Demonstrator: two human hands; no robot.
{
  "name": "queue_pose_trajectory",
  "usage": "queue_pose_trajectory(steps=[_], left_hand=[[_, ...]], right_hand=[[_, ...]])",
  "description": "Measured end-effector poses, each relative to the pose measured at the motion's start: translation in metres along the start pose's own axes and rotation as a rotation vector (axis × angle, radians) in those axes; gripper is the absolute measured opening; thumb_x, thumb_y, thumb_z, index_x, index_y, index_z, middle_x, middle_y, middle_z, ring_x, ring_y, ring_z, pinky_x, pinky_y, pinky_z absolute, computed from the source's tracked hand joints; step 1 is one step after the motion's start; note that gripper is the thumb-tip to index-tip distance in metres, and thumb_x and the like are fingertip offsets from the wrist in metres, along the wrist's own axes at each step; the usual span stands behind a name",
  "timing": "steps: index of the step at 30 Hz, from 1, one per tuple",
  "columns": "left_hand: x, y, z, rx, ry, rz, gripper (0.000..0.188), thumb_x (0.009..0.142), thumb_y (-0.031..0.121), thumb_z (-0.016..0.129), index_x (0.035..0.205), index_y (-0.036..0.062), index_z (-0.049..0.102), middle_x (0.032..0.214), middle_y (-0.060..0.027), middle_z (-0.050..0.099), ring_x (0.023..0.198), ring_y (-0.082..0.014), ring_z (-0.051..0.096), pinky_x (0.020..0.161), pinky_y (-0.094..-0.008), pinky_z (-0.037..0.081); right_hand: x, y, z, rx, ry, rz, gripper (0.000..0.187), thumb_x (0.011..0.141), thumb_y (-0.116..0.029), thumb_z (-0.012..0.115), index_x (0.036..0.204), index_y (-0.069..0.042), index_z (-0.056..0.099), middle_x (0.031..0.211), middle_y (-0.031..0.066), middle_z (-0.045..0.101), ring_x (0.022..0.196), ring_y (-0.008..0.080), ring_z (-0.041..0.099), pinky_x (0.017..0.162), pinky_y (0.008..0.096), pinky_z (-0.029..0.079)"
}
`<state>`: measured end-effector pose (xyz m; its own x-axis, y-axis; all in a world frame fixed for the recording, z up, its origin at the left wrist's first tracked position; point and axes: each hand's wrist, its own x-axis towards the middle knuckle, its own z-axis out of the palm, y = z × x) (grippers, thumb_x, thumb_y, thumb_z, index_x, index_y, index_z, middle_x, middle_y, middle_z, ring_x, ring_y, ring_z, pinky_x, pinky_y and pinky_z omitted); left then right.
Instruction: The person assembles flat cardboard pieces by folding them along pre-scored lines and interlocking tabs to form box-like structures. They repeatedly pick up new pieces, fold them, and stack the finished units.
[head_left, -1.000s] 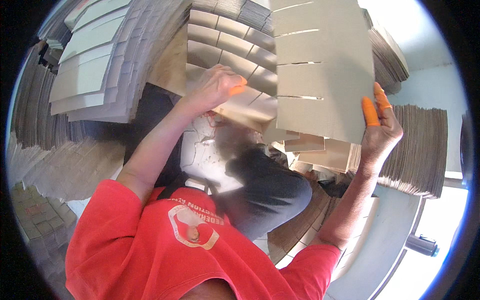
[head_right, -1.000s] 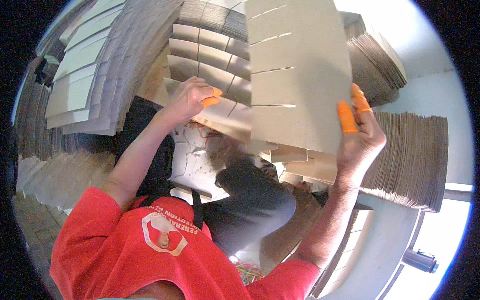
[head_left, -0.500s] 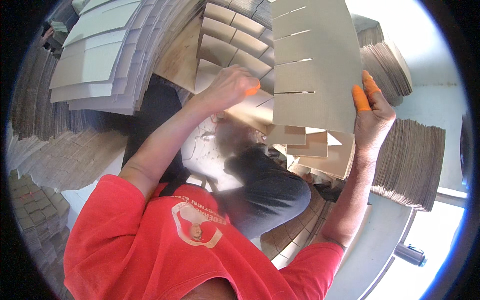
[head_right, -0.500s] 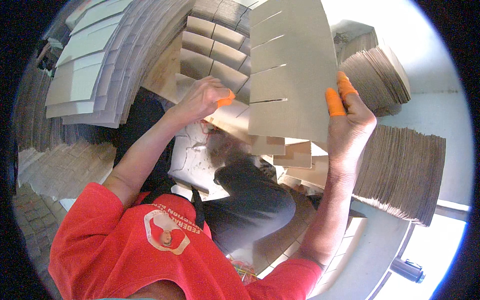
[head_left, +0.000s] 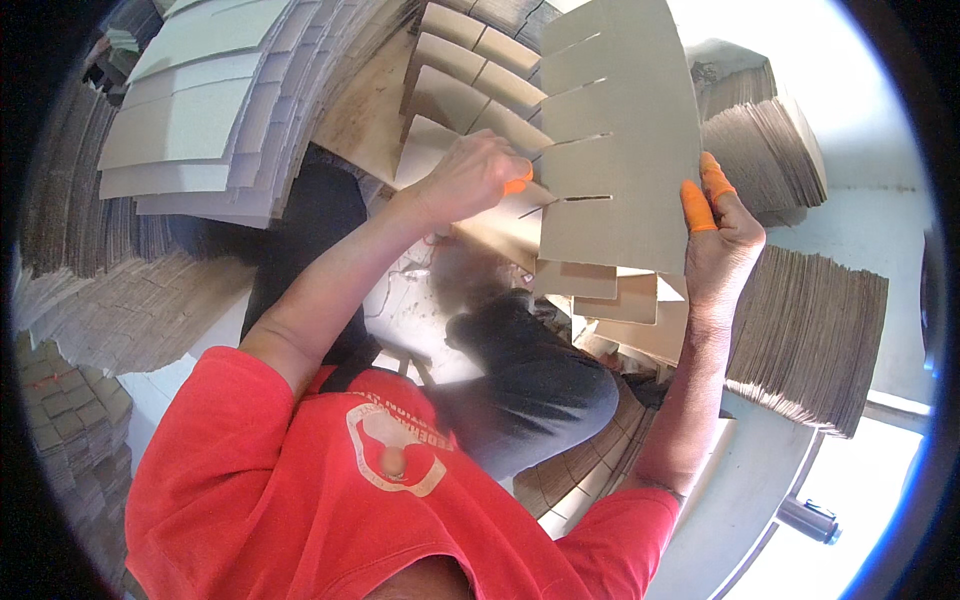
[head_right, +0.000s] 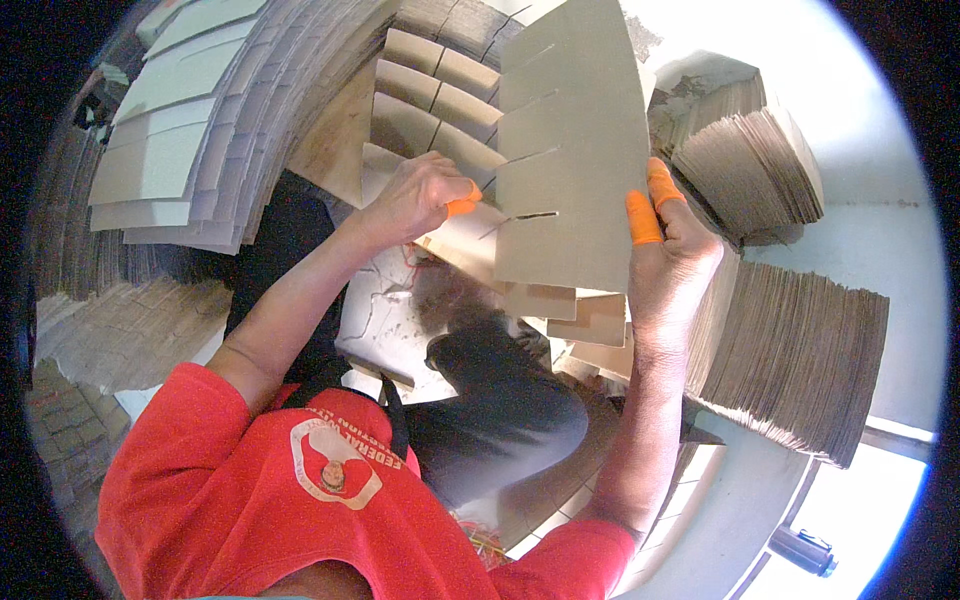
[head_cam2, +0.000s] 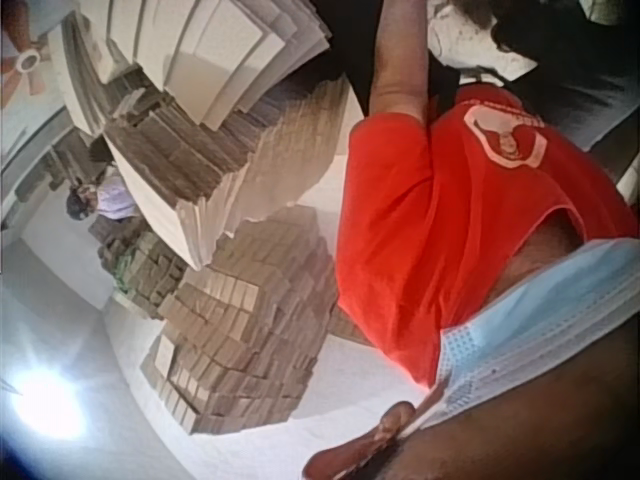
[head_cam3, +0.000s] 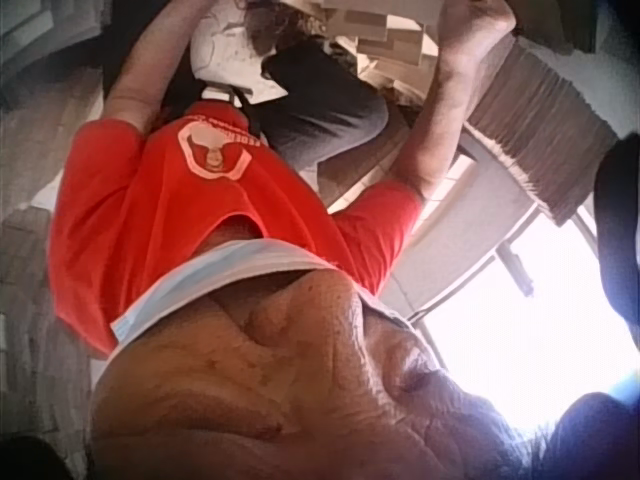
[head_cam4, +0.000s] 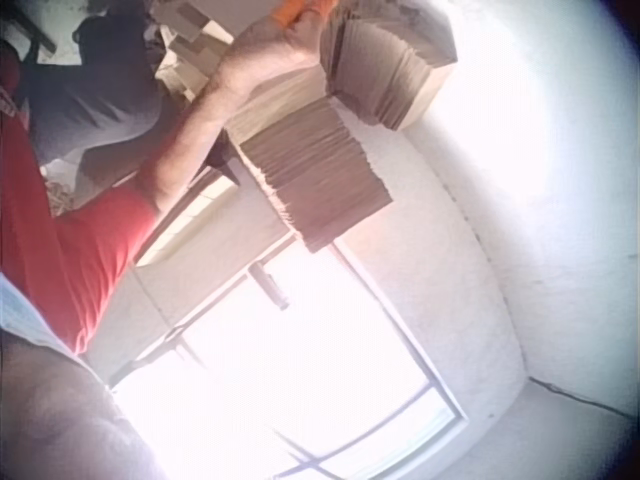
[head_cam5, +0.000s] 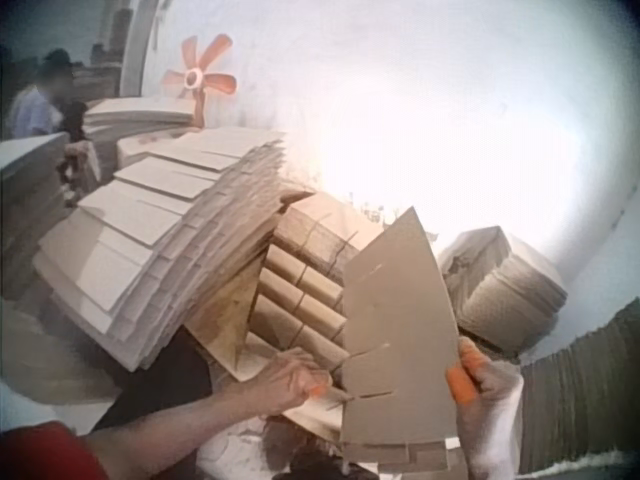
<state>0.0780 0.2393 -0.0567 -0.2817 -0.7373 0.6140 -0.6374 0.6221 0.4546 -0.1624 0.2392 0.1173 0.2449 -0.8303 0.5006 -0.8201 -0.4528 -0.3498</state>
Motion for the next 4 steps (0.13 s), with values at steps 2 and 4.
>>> queue_pose_trajectory(steps=[2, 4], left_hand=[[0.0010, 0.0004, -0.0019, -0.018, -0.004, 0.007, 0.018, 0.068, -0.002, 0.064, 0.084, 0.0060, 0.067, 0.068, -0.0113, 0.059, 0.072, -0.0298, 0.061, 0.072, -0.0413, 0.048], [0.0016, 0.0001, -0.0036, -0.048, -0.014, 0.005, 0.021, 0.067, -0.003, 0.063, 0.085, 0.0065, 0.067, 0.068, -0.0112, 0.059, 0.071, -0.0300, 0.061, 0.073, -0.0414, 0.048]], right_hand=[[-0.0003, 0.0002, 0.0014, 0.009, 0.007, -0.001, 0.031, 0.084, 0.000, 0.071, 0.114, 0.001, 0.069, 0.104, 0.0157, 0.072, 0.087, 0.0076, 0.066, 0.076, 0.0260, 0.053], [0.0010, 0.0000, 0.0032, 0.016, 0.008, -0.004, 0.030, 0.084, 0.000, 0.071, 0.114, 0.000, 0.069, 0.105, 0.0157, 0.072, 0.088, 0.0074, 0.066, 0.075, 0.0258, 0.053]])
